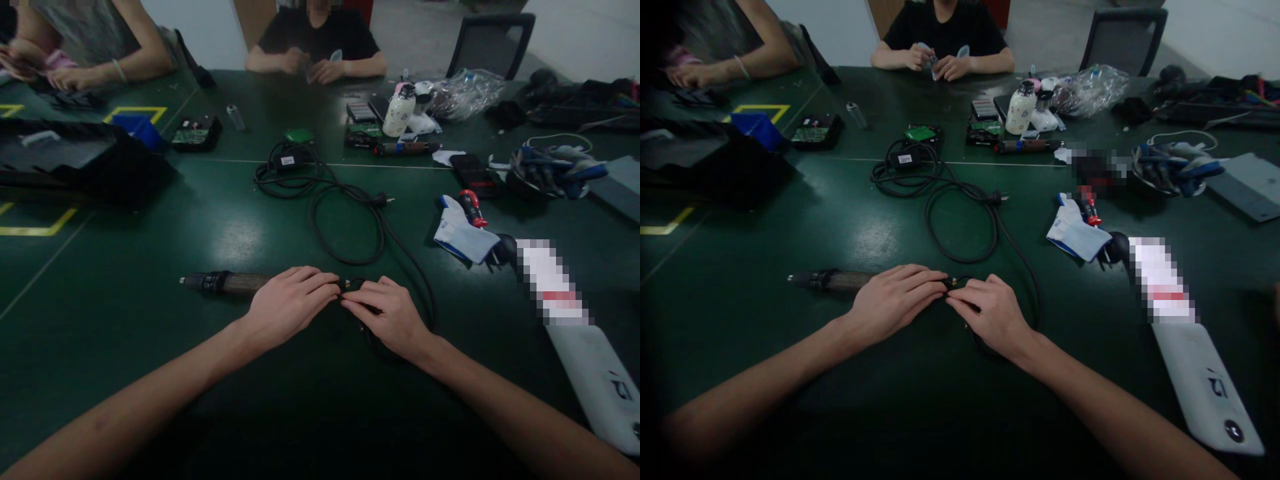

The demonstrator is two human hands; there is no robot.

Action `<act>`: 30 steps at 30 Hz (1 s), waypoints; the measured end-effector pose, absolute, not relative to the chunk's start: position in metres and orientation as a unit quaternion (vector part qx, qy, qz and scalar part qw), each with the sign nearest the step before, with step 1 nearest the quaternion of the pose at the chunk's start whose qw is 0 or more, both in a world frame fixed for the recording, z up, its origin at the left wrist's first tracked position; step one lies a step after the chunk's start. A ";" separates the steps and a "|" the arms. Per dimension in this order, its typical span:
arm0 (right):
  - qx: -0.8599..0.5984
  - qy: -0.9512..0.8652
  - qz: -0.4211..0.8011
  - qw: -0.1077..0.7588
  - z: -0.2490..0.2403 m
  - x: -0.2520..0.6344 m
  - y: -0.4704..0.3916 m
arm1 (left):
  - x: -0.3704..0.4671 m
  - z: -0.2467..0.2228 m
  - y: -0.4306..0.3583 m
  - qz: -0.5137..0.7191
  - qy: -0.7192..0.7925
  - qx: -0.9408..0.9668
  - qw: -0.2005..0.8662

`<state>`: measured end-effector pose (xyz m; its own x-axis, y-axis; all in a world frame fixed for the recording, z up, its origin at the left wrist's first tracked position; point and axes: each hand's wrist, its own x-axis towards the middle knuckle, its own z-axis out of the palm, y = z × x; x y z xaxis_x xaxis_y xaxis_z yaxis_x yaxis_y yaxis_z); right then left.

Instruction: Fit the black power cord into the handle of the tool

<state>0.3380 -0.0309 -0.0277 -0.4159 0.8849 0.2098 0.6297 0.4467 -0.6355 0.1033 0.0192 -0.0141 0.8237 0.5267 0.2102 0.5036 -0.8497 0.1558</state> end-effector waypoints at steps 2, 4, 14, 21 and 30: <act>-0.470 -0.807 0.237 0.268 -0.027 0.338 -0.031 | 0.104 -0.013 0.020 0.118 0.269 0.955 0.043; -0.474 -0.806 0.235 0.264 -0.025 0.338 -0.032 | 0.104 -0.012 0.021 0.115 0.269 0.955 0.037; -0.501 -0.783 0.139 0.343 -0.011 0.353 -0.042 | 0.080 -0.009 0.064 0.095 0.378 0.920 0.033; -0.494 -0.771 0.152 0.373 -0.015 0.356 -0.040 | 0.013 -0.009 0.120 0.063 0.533 0.843 -0.026; -0.501 -0.767 0.176 0.362 -0.013 0.356 -0.040 | -0.090 -0.015 0.157 0.018 0.697 0.711 -0.091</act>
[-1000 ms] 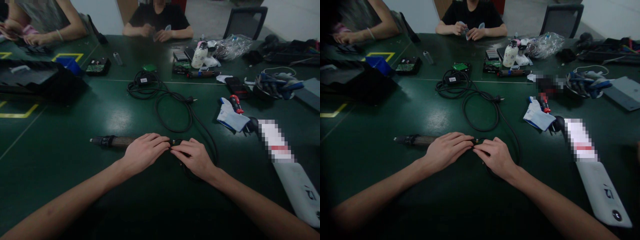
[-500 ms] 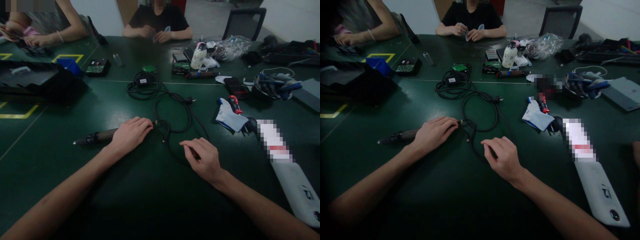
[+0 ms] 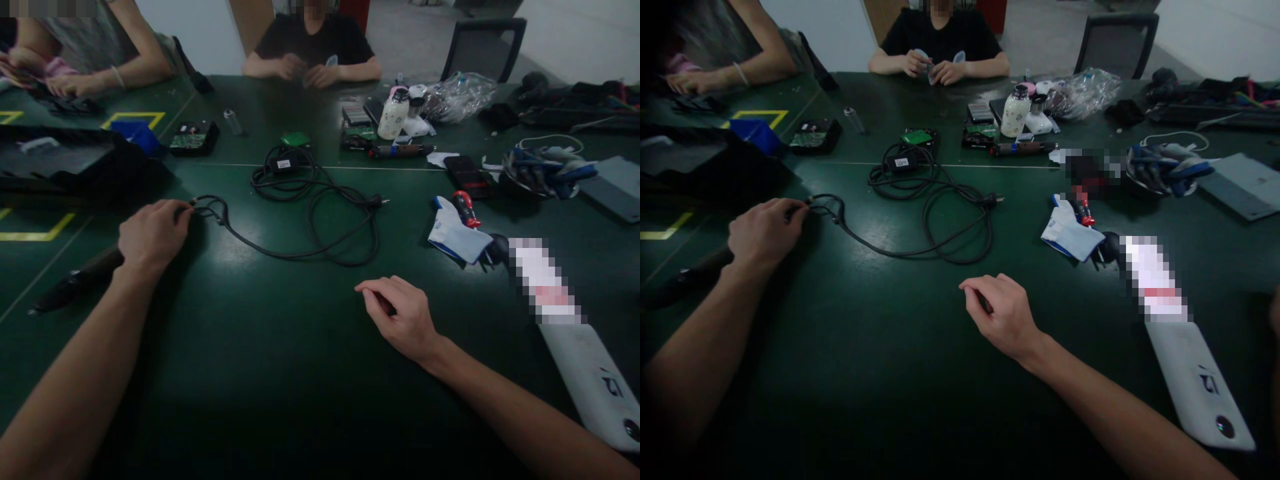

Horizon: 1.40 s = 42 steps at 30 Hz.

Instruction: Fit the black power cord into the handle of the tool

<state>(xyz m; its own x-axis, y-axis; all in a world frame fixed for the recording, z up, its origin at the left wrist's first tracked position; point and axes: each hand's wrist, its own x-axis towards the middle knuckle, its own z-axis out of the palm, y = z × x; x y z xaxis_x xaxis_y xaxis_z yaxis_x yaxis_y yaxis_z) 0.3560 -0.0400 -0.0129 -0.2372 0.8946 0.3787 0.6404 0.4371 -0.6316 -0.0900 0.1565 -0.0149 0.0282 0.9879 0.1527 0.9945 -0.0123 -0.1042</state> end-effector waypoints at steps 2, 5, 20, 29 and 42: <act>-0.499 -0.766 0.179 0.363 -0.013 0.356 -0.039 | -0.111 -0.019 0.161 -0.019 -0.727 -0.678 0.102; -0.500 -0.764 0.185 0.364 -0.013 0.356 -0.039 | -0.140 -0.026 0.165 -0.027 -0.776 -0.622 0.102; -0.507 -0.763 0.191 0.354 -0.013 0.354 -0.039 | -0.135 -0.032 0.155 -0.077 -0.779 -0.612 0.113; -0.498 -0.773 0.177 0.351 -0.015 0.352 -0.039 | -0.055 -0.021 0.128 -0.041 -0.677 -0.726 0.114; -0.544 -0.742 0.142 0.366 -0.014 0.353 -0.037 | 0.089 -0.021 0.039 -0.121 -0.425 -0.897 0.001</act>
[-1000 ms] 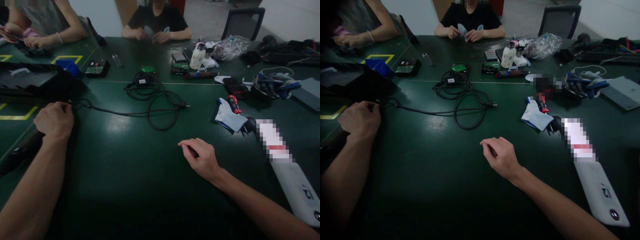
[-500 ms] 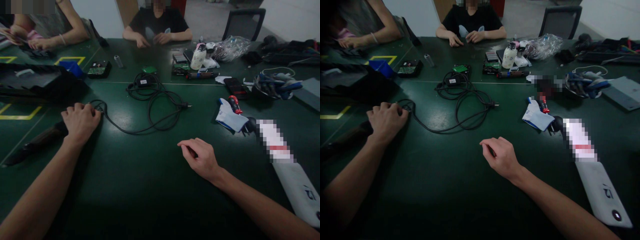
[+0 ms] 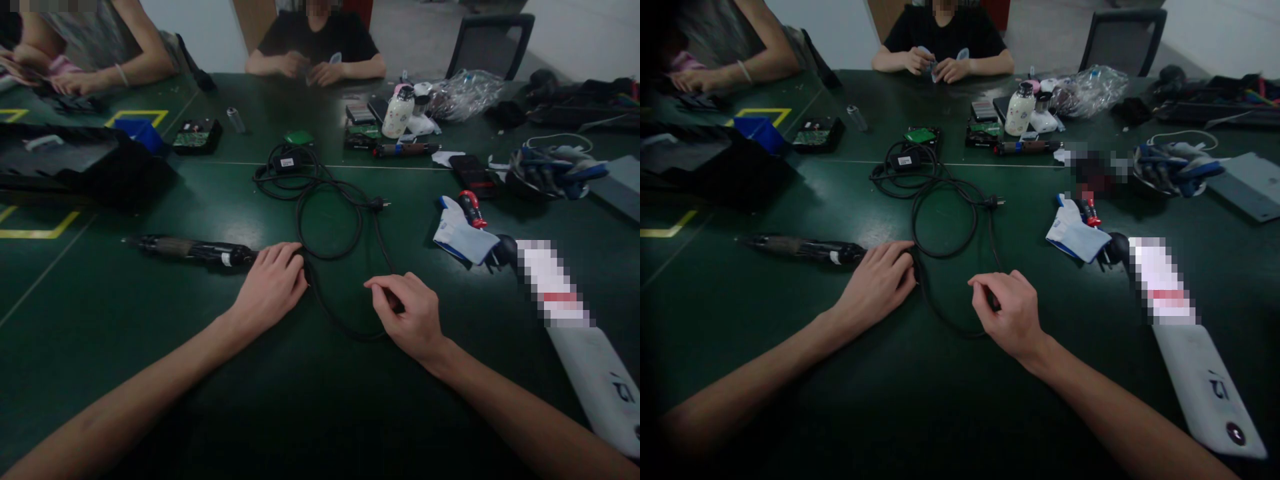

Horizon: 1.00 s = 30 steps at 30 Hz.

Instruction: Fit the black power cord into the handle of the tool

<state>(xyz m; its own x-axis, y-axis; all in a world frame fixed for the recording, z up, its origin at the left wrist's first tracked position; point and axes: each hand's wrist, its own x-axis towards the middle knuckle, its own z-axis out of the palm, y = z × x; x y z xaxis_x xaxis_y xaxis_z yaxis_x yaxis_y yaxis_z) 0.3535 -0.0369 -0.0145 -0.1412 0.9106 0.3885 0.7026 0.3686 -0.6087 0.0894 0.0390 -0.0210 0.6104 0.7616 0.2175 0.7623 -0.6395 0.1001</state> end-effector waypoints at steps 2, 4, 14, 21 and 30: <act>-0.569 -0.722 0.134 0.371 -0.014 0.354 -0.035 | 0.099 -0.020 0.023 -0.124 -0.391 -0.912 -0.021; -0.597 -0.701 0.133 0.366 -0.014 0.355 -0.033 | 0.107 -0.018 0.009 -0.120 -0.359 -0.925 -0.040; -0.631 -0.675 0.156 0.349 -0.020 0.356 -0.029 | 0.127 -0.030 -0.046 -0.129 -0.212 -0.965 -0.081; -0.629 -0.682 0.165 0.336 -0.016 0.353 -0.028 | 0.127 -0.024 -0.048 -0.134 -0.152 -0.975 -0.089; -0.627 -0.692 0.171 0.315 -0.016 0.358 -0.032 | 0.088 -0.003 0.011 -0.068 -0.031 -0.997 -0.037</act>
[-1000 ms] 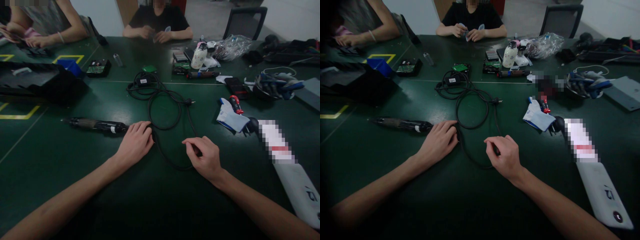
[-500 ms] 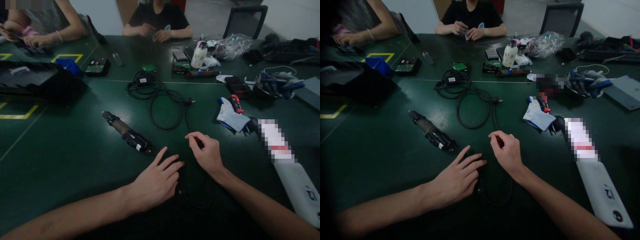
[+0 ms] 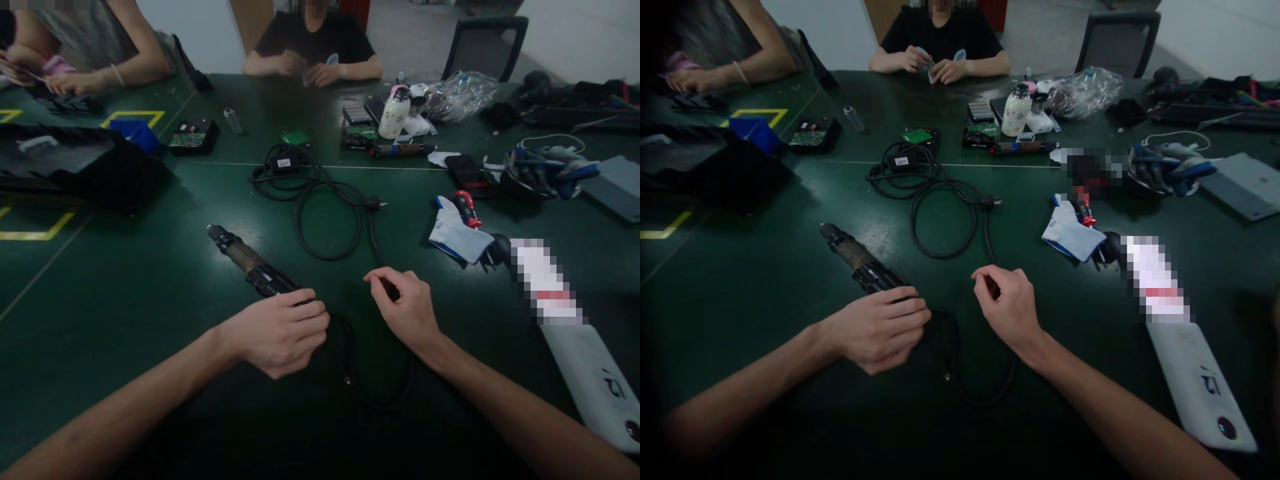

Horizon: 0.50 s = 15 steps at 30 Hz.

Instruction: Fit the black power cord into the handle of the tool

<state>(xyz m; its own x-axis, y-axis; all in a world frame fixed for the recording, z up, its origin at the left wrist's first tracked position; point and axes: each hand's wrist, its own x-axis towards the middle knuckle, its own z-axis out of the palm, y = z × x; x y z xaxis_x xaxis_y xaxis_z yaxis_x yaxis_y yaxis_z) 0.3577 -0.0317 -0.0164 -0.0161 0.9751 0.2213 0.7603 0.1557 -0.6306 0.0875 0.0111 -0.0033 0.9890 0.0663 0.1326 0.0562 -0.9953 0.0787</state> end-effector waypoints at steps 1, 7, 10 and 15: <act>-0.627 -0.693 0.171 0.313 -0.017 0.359 -0.032 | 0.085 0.001 0.015 0.052 0.037 0.997 0.047; -0.598 -0.734 0.105 0.303 -0.016 0.356 -0.036 | 0.084 0.019 0.029 0.008 0.158 0.985 0.074; -0.564 -0.768 0.042 0.301 -0.015 0.352 -0.040 | 0.082 0.017 0.035 0.006 0.185 0.980 0.065; -0.464 -0.830 0.044 0.305 -0.014 0.346 -0.047 | 0.085 0.002 0.036 0.037 0.206 0.977 0.031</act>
